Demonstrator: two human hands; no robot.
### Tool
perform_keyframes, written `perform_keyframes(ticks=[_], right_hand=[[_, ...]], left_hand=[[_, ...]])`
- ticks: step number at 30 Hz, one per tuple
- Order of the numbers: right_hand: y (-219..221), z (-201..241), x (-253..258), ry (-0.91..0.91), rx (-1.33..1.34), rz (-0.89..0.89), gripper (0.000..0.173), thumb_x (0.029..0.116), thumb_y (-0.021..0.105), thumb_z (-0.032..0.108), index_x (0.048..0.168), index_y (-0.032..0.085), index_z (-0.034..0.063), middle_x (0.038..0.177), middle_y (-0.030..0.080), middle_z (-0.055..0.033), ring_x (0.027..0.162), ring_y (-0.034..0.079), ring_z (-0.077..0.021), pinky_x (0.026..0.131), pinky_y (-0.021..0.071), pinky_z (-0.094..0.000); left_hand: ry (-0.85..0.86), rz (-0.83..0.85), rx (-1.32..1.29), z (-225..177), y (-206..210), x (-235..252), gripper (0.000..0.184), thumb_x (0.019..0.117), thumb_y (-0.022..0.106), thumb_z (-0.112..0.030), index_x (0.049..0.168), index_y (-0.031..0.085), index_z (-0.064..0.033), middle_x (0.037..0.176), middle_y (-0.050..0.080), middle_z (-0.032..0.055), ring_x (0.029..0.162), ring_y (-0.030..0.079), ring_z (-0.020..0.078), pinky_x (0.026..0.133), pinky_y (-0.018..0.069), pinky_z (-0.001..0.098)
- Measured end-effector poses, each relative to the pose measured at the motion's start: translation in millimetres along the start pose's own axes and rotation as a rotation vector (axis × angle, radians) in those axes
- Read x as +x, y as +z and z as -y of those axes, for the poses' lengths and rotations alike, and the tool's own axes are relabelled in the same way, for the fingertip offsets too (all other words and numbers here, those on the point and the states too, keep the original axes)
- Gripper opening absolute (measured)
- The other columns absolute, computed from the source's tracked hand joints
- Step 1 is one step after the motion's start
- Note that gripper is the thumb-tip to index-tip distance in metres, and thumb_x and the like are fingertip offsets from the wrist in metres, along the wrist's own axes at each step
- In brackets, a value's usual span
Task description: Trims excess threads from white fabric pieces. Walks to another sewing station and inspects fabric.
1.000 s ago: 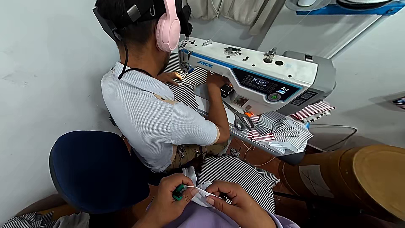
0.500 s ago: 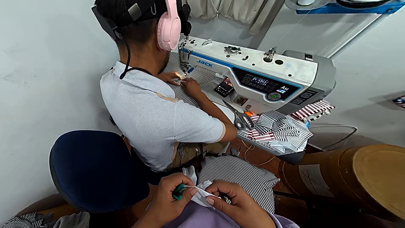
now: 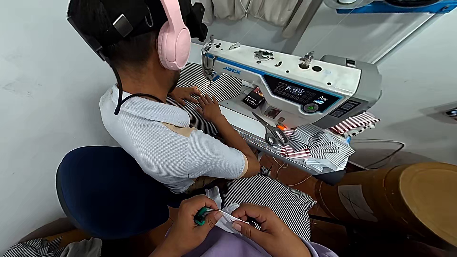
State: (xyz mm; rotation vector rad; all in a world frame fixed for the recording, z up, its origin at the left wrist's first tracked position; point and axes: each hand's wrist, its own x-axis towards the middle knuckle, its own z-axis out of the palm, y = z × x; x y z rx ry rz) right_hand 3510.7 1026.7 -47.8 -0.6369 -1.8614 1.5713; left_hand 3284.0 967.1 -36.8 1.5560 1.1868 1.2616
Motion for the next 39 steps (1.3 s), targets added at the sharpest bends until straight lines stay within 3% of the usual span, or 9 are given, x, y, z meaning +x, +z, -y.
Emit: perform_keyframes(ticks=[12, 22, 28, 39], right_hand=[[1.5, 0.7, -0.2, 0.009, -0.002, 0.0, 0.023, 0.1, 0.065, 0.027, 0.094, 0.07, 0.0051, 0.078, 0.063, 0.003, 0.069, 0.053, 0.0061, 0.061, 0.0432, -0.0095], [0.5, 0.7, -3.8, 0.008, -0.002, 0.0, 0.023, 0.0999, 0.065, 0.027, 0.096, 0.071, 0.0047, 0.079, 0.064, 0.0027, 0.07, 0.055, 0.0061, 0.063, 0.0447, -0.0096], [0.5, -1.3, -5.4, 0.005, -0.005, -0.001, 0.024, 0.1004, 0.065, 0.028, 0.095, 0.07, 0.0054, 0.078, 0.064, 0.0027, 0.069, 0.054, 0.0055, 0.063, 0.0447, -0.0102], [4.7, -1.1, 0.6, 0.009, 0.007, 0.046, 0.024, 0.1007, 0.064, 0.028, 0.095, 0.07, 0.0052, 0.079, 0.064, 0.0029, 0.069, 0.054, 0.0057, 0.062, 0.0439, -0.0099]], left_hand=[[0.004, -0.001, 0.007, 0.4, -0.9, -2.4, 0.024, 0.1012, 0.065, -0.023, 0.094, 0.068, -0.0001, 0.082, 0.065, 0.0022, 0.076, 0.058, -0.0026, 0.068, 0.0475, 0.0119], [-0.006, 0.0, 0.005, 0.5, 2.4, -2.6, 0.024, 0.1006, 0.066, -0.024, 0.094, 0.068, -0.0004, 0.078, 0.062, 0.0008, 0.071, 0.054, -0.0037, 0.064, 0.044, 0.0105], [0.004, 0.013, -0.011, 1.5, 3.1, -3.0, 0.025, 0.1011, 0.065, -0.024, 0.095, 0.068, -0.0004, 0.083, 0.066, 0.0024, 0.076, 0.059, -0.0017, 0.07, 0.0483, 0.0131], [-0.01, -0.019, -0.002, 1.7, -1.6, -10.3, 0.025, 0.1009, 0.065, -0.024, 0.094, 0.068, -0.0001, 0.082, 0.065, 0.0025, 0.076, 0.058, -0.0023, 0.068, 0.0479, 0.0121]])
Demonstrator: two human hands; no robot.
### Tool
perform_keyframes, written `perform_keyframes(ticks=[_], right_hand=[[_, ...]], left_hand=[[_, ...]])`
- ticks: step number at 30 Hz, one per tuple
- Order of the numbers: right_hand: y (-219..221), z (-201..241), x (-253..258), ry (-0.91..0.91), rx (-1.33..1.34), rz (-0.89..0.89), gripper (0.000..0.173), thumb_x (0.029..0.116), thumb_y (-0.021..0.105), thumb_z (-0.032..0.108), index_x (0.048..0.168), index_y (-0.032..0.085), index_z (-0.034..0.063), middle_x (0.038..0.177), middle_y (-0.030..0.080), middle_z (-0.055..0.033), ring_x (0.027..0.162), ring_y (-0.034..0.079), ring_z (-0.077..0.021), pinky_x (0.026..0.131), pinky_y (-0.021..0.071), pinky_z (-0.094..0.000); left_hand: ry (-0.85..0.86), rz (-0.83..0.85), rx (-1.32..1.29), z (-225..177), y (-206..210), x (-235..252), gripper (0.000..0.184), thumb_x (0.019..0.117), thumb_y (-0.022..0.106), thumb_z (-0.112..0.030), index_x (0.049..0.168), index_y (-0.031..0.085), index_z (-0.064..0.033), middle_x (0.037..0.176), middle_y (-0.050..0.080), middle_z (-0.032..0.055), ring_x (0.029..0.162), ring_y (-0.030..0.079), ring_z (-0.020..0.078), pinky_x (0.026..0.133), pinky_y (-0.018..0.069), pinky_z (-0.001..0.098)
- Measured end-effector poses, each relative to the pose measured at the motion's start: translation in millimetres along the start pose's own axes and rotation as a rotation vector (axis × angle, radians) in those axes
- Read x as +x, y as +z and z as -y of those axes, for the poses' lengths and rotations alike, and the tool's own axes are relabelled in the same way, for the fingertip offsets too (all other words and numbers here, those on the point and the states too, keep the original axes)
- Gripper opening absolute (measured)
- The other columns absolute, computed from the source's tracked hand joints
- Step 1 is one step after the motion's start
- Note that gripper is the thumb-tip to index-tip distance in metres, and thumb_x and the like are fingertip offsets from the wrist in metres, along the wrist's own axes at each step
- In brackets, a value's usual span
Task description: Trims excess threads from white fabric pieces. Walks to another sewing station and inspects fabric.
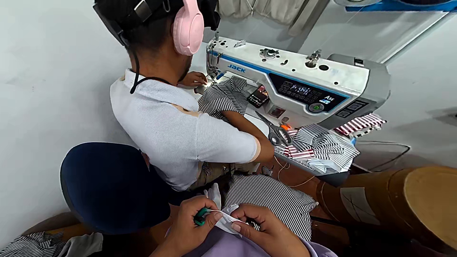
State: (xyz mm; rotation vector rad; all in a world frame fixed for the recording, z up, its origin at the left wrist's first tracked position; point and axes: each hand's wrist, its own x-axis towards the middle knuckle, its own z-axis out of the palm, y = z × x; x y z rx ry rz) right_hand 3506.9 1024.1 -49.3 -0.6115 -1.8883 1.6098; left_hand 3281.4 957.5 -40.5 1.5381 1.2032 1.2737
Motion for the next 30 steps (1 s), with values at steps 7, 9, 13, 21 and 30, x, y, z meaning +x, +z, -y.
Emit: perform_keyframes(ticks=[7, 9, 13, 21, 30], right_hand=[[-1.5, 0.6, -0.9, 0.006, -0.009, -0.002, 0.024, 0.1004, 0.065, 0.029, 0.095, 0.07, 0.0054, 0.079, 0.064, 0.0026, 0.069, 0.054, 0.0053, 0.063, 0.0449, -0.0105], [-1.5, 0.5, -1.5, 0.008, -0.017, -0.004, 0.024, 0.1001, 0.065, 0.028, 0.095, 0.071, 0.0052, 0.079, 0.064, 0.0023, 0.07, 0.055, 0.005, 0.063, 0.0453, -0.0108], [-0.6, 1.4, -1.5, 0.007, -0.016, -0.01, 0.025, 0.1002, 0.065, 0.028, 0.095, 0.071, 0.0048, 0.079, 0.065, 0.0022, 0.071, 0.055, 0.0052, 0.064, 0.0454, -0.0107], [-1.5, 1.3, -3.6, -0.006, -0.016, -0.021, 0.024, 0.1003, 0.065, 0.028, 0.095, 0.071, 0.0047, 0.081, 0.065, 0.0021, 0.071, 0.056, 0.0052, 0.064, 0.0459, -0.0101], [-4.5, 3.5, -4.1, -0.025, -0.021, 0.01, 0.027, 0.092, 0.076, 0.03, 0.095, 0.071, 0.0043, 0.085, 0.068, 0.0005, 0.08, 0.061, 0.0043, 0.071, 0.0498, -0.0111]], left_hand=[[0.012, 0.0, -0.009, 0.8, 1.0, -0.6, 0.025, 0.1011, 0.065, -0.024, 0.094, 0.068, 0.0002, 0.081, 0.065, 0.0027, 0.075, 0.057, -0.002, 0.068, 0.0473, 0.0121], [0.012, -0.002, -0.002, 0.5, 0.9, -0.6, 0.026, 0.1008, 0.065, -0.024, 0.093, 0.068, 0.0003, 0.081, 0.064, 0.0026, 0.074, 0.057, -0.0021, 0.067, 0.0465, 0.0119], [0.008, 0.001, -0.004, 0.4, 0.3, -0.8, 0.025, 0.1011, 0.065, -0.024, 0.093, 0.068, 0.0003, 0.081, 0.064, 0.0025, 0.073, 0.056, -0.0023, 0.066, 0.0462, 0.0118], [0.019, -0.01, -0.001, -0.2, 1.8, 0.6, 0.025, 0.1015, 0.064, -0.024, 0.094, 0.068, 0.0003, 0.082, 0.065, 0.0023, 0.075, 0.058, -0.0029, 0.067, 0.0477, 0.0115], [0.019, -0.016, 0.007, -1.4, 3.4, 1.4, 0.026, 0.1012, 0.065, -0.025, 0.093, 0.068, 0.0, 0.081, 0.065, 0.0018, 0.073, 0.057, -0.0033, 0.066, 0.0468, 0.0113]])
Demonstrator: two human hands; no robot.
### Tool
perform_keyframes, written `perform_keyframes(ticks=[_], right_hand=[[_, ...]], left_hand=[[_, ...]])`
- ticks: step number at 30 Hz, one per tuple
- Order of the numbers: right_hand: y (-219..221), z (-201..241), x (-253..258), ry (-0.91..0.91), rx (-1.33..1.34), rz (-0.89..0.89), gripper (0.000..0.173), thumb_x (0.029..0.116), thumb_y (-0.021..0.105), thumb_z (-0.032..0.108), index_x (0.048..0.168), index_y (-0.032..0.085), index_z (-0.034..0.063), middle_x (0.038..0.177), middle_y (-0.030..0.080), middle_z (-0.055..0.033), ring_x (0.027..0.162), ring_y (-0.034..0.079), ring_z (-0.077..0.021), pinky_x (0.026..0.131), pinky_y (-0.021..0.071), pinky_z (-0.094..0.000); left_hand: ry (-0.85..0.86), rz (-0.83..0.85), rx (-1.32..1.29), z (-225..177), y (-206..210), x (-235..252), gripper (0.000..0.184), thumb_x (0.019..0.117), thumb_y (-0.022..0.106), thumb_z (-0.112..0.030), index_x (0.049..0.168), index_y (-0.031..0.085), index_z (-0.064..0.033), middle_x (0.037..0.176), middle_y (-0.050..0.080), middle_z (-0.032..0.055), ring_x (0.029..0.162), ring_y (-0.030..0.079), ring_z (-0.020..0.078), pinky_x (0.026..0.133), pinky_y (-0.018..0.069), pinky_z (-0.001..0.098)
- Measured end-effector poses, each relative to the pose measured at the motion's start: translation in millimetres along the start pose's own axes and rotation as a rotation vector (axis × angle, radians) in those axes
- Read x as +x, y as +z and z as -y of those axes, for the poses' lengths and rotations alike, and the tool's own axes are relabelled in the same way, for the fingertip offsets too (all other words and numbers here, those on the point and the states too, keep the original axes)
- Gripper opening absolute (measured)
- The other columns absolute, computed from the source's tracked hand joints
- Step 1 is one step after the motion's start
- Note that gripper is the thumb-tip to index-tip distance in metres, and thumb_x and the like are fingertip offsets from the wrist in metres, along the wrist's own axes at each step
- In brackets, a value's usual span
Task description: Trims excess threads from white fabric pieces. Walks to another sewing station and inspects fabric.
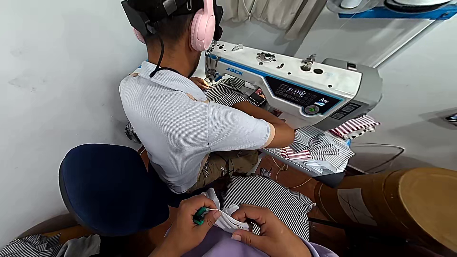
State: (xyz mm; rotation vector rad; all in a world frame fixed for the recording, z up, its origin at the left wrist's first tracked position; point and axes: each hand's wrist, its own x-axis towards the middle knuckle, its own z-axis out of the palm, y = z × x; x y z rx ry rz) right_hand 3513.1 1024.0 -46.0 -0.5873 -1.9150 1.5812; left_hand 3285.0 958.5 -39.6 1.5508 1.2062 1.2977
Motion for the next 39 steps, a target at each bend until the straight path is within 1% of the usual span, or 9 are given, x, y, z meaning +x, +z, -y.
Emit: perform_keyframes(ticks=[5, 11, 20, 29, 33, 39], right_hand=[[-0.8, -1.2, -1.0, 0.003, -0.019, -0.016, 0.025, 0.0959, 0.071, 0.03, 0.094, 0.071, 0.0052, 0.083, 0.066, 0.0013, 0.075, 0.058, 0.0045, 0.067, 0.0479, -0.0107], [-2.1, -0.8, -1.4, 0.011, -0.026, -0.009, 0.025, 0.098, 0.068, 0.03, 0.094, 0.071, 0.0051, 0.082, 0.066, 0.0011, 0.074, 0.057, 0.0044, 0.066, 0.0462, -0.0103], [-1.2, -2.9, -1.9, 0.027, -0.011, -0.013, 0.026, 0.0987, 0.067, 0.031, 0.094, 0.071, 0.0056, 0.082, 0.066, 0.002, 0.074, 0.057, 0.0046, 0.066, 0.0467, -0.0108], [-1.3, -2.8, 0.0, 0.023, -0.016, -0.005, 0.025, 0.0987, 0.067, 0.03, 0.095, 0.071, 0.0052, 0.082, 0.066, 0.0009, 0.074, 0.057, 0.0035, 0.067, 0.0472, -0.0113], [-0.9, -3.3, -0.1, 0.026, -0.031, -0.004, 0.025, 0.099, 0.067, 0.03, 0.095, 0.071, 0.0058, 0.081, 0.065, 0.0011, 0.073, 0.057, 0.0035, 0.066, 0.0462, -0.0111], [-0.6, -3.2, -0.7, 0.033, -0.038, -0.007, 0.027, 0.0991, 0.066, 0.031, 0.094, 0.071, 0.005, 0.081, 0.065, 0.0011, 0.074, 0.057, 0.0033, 0.067, 0.0462, -0.0115]], left_hand=[[0.003, -0.002, -0.002, 0.1, 1.0, 0.2, 0.025, 0.1011, 0.065, -0.024, 0.093, 0.068, 0.0, 0.081, 0.065, 0.0017, 0.073, 0.057, -0.0033, 0.066, 0.0468, 0.0112], [0.0, 0.006, 0.001, 0.2, 1.5, 0.6, 0.026, 0.1014, 0.065, -0.025, 0.093, 0.068, -0.0004, 0.081, 0.065, 0.0017, 0.074, 0.057, -0.003, 0.067, 0.0473, 0.0119], [-0.009, 0.009, -0.009, 1.0, 1.4, 1.1, 0.026, 0.1012, 0.065, -0.025, 0.093, 0.068, -0.0006, 0.081, 0.065, 0.0015, 0.074, 0.057, -0.0027, 0.067, 0.0469, 0.0119], [-0.014, 0.008, -0.005, 2.2, 0.2, 1.3, 0.025, 0.1011, 0.065, -0.025, 0.093, 0.068, -0.0006, 0.081, 0.065, 0.0015, 0.074, 0.057, -0.003, 0.067, 0.0469, 0.0115], [-0.018, 0.009, -0.008, 2.7, 0.1, 1.1, 0.025, 0.1007, 0.065, -0.025, 0.093, 0.068, -0.0006, 0.08, 0.065, 0.0013, 0.074, 0.057, -0.0032, 0.066, 0.0467, 0.0115], [-0.019, 0.014, -0.01, 3.8, 0.1, 1.8, 0.025, 0.1009, 0.065, -0.025, 0.094, 0.068, -0.0005, 0.082, 0.066, 0.0017, 0.075, 0.058, -0.0029, 0.068, 0.0479, 0.0119]])
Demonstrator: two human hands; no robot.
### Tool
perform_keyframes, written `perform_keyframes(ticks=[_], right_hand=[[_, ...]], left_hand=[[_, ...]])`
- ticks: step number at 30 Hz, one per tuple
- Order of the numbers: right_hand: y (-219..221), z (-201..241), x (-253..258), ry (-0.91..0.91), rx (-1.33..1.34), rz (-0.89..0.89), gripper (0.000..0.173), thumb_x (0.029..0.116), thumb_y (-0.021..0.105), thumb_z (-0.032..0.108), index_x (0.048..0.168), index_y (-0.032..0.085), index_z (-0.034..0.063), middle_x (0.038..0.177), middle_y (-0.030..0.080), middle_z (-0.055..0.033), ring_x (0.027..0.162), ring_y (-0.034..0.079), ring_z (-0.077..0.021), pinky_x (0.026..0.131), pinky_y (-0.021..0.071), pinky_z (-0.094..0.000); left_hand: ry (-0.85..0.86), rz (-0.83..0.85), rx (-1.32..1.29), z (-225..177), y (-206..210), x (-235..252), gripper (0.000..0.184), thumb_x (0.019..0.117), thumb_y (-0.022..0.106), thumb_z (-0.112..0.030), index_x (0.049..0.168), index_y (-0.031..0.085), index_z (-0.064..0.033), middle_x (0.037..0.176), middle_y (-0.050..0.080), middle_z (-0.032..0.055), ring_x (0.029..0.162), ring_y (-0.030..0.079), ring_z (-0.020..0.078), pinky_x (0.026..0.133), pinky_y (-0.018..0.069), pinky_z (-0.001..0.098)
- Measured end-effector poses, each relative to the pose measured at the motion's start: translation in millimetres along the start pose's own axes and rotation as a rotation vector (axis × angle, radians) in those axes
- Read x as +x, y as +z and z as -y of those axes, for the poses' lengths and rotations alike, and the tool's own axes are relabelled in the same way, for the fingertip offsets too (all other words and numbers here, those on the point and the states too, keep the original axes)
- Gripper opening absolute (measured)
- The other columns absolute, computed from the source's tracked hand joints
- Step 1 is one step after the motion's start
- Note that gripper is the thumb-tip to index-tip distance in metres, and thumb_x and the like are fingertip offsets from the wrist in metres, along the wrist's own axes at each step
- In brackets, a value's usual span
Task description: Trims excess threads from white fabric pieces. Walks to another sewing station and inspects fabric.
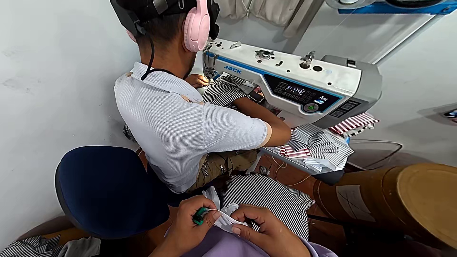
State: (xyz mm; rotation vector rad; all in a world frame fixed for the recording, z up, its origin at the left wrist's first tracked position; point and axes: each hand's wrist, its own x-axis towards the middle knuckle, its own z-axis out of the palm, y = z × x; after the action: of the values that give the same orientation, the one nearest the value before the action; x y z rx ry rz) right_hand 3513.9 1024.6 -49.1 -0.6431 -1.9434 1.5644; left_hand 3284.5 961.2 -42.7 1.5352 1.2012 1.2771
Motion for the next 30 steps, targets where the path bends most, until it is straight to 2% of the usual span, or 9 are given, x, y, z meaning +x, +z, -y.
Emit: perform_keyframes(ticks=[30], right_hand=[[0.1, -1.7, 1.5, -0.015, -0.004, 0.013, 0.027, 0.0993, 0.066, 0.031, 0.095, 0.071, 0.0054, 0.081, 0.066, 0.0005, 0.075, 0.058, 0.0026, 0.068, 0.0475, -0.0121]], left_hand=[[0.006, -0.005, 0.0, 0.6, -1.1, -1.0, 0.025, 0.1013, 0.065, -0.024, 0.094, 0.068, -0.0006, 0.082, 0.065, 0.002, 0.075, 0.058, -0.0028, 0.067, 0.0476, 0.0115]])
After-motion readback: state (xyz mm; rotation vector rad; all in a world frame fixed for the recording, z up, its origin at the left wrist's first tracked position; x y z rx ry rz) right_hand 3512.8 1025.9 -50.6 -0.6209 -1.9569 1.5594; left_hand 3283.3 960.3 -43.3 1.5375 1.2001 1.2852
